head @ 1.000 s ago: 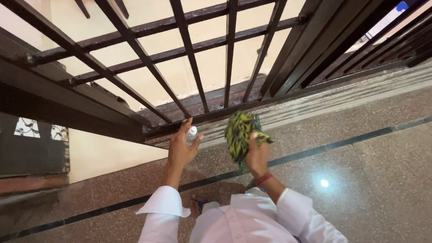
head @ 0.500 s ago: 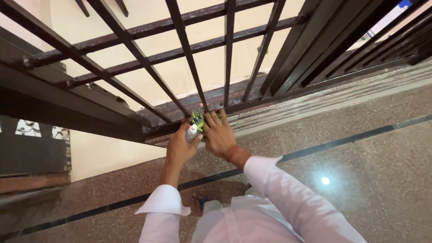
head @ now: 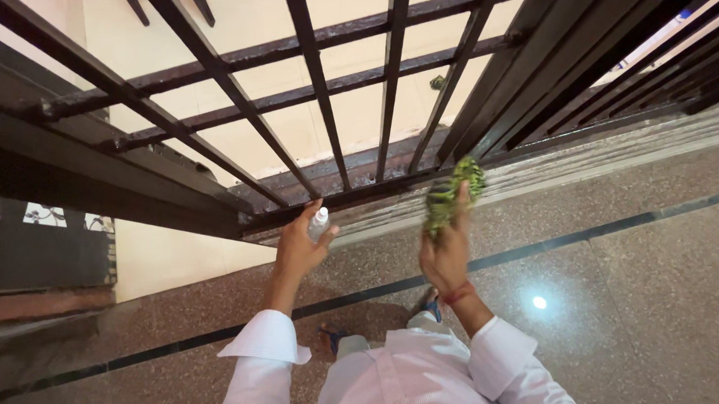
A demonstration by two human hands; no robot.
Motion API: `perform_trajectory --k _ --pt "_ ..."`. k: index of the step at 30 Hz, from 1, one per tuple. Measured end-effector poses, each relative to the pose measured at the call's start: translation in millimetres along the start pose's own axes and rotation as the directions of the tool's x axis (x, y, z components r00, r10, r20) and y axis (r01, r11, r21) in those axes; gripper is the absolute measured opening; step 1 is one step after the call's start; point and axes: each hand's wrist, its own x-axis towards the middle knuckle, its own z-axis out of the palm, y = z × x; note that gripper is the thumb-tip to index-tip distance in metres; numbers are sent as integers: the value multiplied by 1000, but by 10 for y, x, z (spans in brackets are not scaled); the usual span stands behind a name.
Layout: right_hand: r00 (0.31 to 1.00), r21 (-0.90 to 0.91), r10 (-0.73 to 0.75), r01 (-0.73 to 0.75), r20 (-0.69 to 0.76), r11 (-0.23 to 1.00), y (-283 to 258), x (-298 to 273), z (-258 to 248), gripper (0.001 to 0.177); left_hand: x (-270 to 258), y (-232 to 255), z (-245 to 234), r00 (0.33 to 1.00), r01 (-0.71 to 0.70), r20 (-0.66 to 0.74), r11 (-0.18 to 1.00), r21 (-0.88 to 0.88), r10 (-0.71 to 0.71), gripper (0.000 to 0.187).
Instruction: The person cleans a dark metal gate using a patterned cloth and a spray bottle. They wipe the horizontal and vertical bars of the gate, periodically spraying the cloth with liquid to maintain moisture while scrubbing the surface.
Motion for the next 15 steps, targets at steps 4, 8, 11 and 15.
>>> perform_trajectory --k 4,8,11,15 --pt "958 -84 226 -214 175 973 485 -117 202 37 -63 -30 43 998 -56 -43 998 -1 55 70" --pt "594 -179 717 -711 365 680 1184 -241 229 47 -42 20 27 998 58 18 998 10 -58 72" --pt "746 -289 528 -444 405 848 1151 -169 79 47 -60 36 14 1000 6 -6 999 -51 -7 72" --pt "864 -507 415 -231 285 830 584 66 -54 32 -36 32 0 1000 2 -10 1000 -20 -3 70"
